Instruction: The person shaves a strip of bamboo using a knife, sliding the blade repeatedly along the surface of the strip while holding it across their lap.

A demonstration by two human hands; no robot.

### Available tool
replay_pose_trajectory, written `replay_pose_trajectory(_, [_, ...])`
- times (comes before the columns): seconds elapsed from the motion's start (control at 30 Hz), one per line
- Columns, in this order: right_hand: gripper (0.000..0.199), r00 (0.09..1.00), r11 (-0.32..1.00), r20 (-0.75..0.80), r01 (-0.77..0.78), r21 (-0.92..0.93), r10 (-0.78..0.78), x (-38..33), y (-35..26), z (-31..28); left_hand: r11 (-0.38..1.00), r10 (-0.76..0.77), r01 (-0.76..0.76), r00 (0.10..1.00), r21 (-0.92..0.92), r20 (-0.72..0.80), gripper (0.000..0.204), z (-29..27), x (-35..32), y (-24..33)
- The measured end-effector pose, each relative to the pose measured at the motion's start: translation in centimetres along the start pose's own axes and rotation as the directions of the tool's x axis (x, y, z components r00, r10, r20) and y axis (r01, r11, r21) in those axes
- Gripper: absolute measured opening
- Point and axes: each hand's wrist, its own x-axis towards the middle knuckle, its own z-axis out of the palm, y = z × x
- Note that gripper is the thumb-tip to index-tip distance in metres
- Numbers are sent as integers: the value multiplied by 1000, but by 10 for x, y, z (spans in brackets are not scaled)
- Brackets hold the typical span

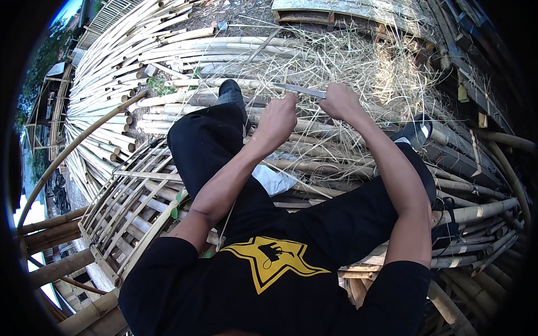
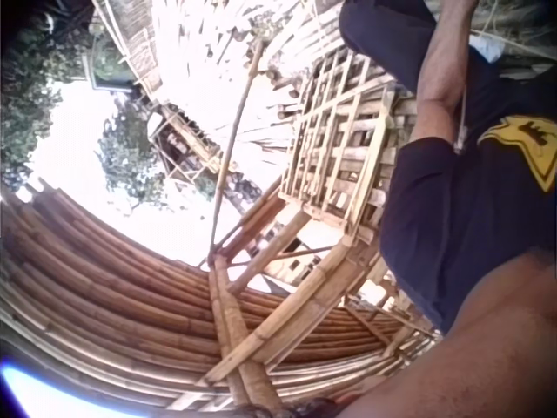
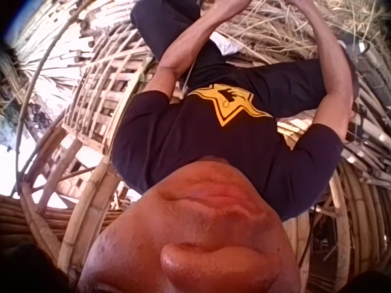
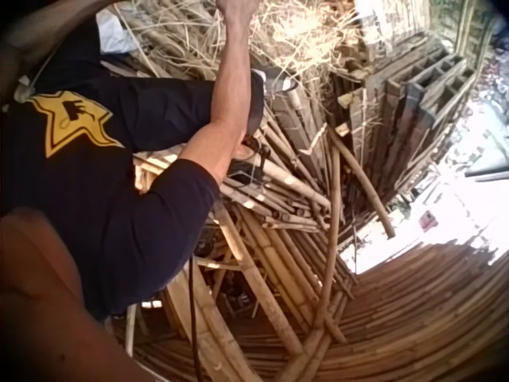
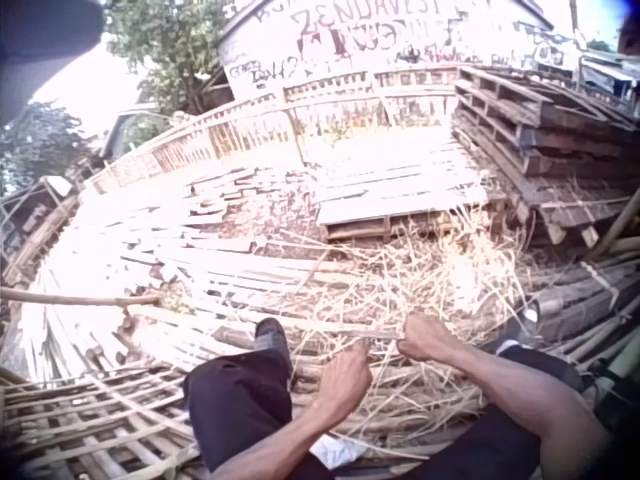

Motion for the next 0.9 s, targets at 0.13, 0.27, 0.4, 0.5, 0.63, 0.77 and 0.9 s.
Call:
replay_pose_trajectory(0.13, [33, 931, 926, -21, -360, 111, 365, 39, 79, -5, 1000, 18, -18, 999, -10, -36, 6, -23, -9, 9])
replay_pose_trajectory(0.27, [37, 910, 970, -334, -237, 63, 244, 54, 191, -25, 985, 26, -66, 970, -160, -241, 22, -30, -1, -21])
replay_pose_trajectory(0.4, [37, 948, 971, -285, -79, 225, 143, 17, 80, -48, 803, -96, 105, 994, -587, 46, 30, -32, 14, -13])
replay_pose_trajectory(0.5, [36, 994, 971, -108, 47, 234, -22, 4, 33, -44, 208, -51, 467, 882, -859, 468, 33, -35, 14, 10])
replay_pose_trajectory(0.63, [31, 989, 958, -74, 142, 251, -127, -10, -1, -33, 74, 67, 508, 856, -858, 512, 33, -32, 16, 11])
replay_pose_trajectory(0.77, [28, 997, 965, -69, 62, 253, -46, -17, -7, -32, -18, 132, 574, 813, -819, 567, 31, -32, 15, 12])
replay_pose_trajectory(0.9, [24, 992, 984, -125, -10, 180, 33, -11, -3, -22, -62, 150, 614, 785, -787, 601, 31, -32, 14, 11])
